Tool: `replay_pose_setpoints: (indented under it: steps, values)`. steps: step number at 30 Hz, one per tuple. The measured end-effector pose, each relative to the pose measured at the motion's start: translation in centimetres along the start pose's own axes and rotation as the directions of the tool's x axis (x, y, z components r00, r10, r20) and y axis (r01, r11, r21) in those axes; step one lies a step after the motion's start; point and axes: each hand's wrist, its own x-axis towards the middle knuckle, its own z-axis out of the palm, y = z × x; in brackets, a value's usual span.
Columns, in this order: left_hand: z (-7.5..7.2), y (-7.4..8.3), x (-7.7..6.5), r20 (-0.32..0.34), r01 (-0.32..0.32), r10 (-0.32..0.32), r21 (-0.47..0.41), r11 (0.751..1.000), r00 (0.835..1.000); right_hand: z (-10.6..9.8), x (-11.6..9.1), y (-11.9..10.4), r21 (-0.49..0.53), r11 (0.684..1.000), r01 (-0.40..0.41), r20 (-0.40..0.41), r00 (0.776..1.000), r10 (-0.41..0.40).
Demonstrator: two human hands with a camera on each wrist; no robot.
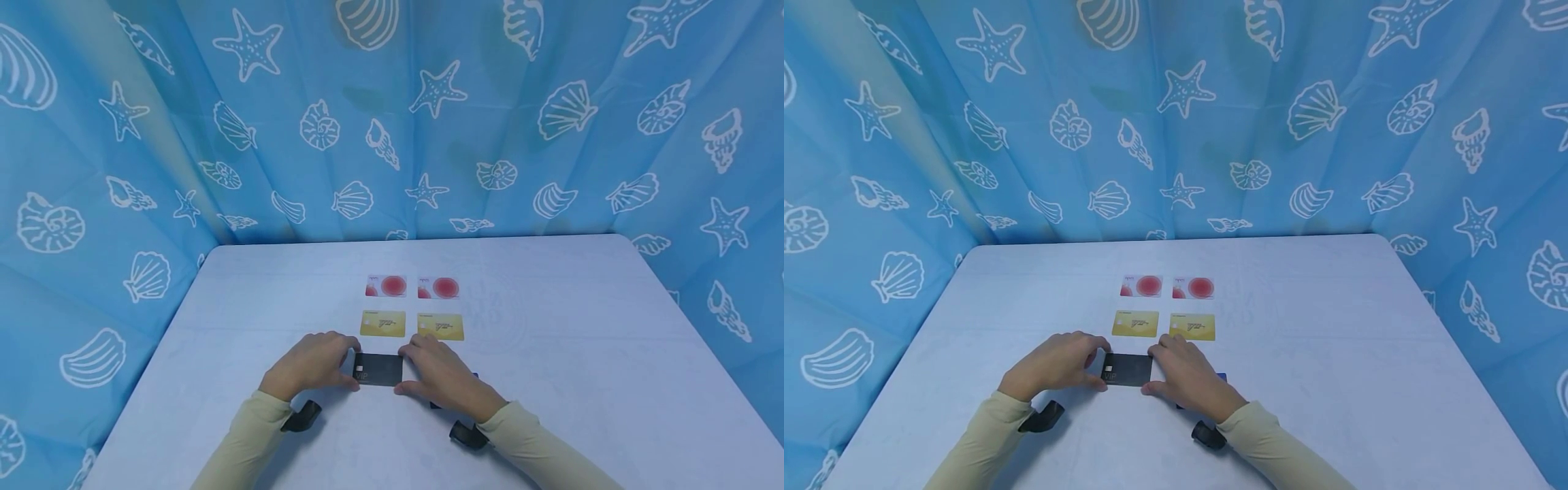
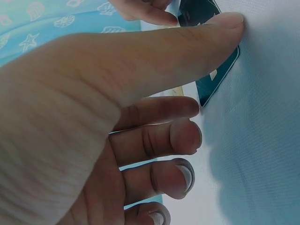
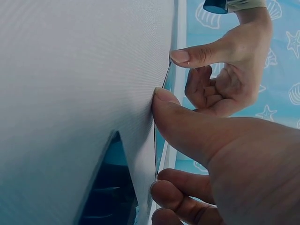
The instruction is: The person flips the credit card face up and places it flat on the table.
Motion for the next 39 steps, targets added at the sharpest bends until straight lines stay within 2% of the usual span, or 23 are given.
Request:
replay_pose_setpoints:
  steps: [7, 16, 24, 28, 34, 39]
  values:
    - [-0.1, 0.1, 0.0, -0.014, -0.016, 0.016, 0.007, 1.0, 1.0, -0.5, -0.1, 0.2, -0.003, 1.0, 0.008, -0.012, 1.0, -0.008]
    - [-0.5, 0.1, 0.1, -0.073, -0.048, 0.049, 0.023, 0.999, 0.996, -2.0, -0.2, 0.5, 0.027, 0.999, -0.043, -0.056, 0.997, 0.044]
    - [-0.9, 0.4, 0.0, -0.141, -0.058, 0.058, 0.005, 0.998, 0.988, -3.7, -0.5, 1.5, 0.123, 0.991, -0.058, -0.114, 0.991, 0.072]
    - [-1.2, 1.0, -0.2, -0.201, -0.074, 0.072, -0.004, 0.997, 0.977, -4.8, -1.1, 2.2, 0.14, 0.988, -0.072, -0.156, 0.983, 0.094]
    - [-1.9, 2.2, 0.0, -0.308, -0.121, 0.107, -0.026, 0.992, 0.945, -6.6, -2.4, 3.4, 0.149, 0.986, -0.075, -0.221, 0.969, 0.107]
    - [-1.9, 3.5, 0.2, -0.343, -0.164, 0.139, -0.044, 0.985, 0.929, -7.6, -3.6, 4.5, 0.128, 0.987, -0.093, -0.244, 0.962, 0.122]
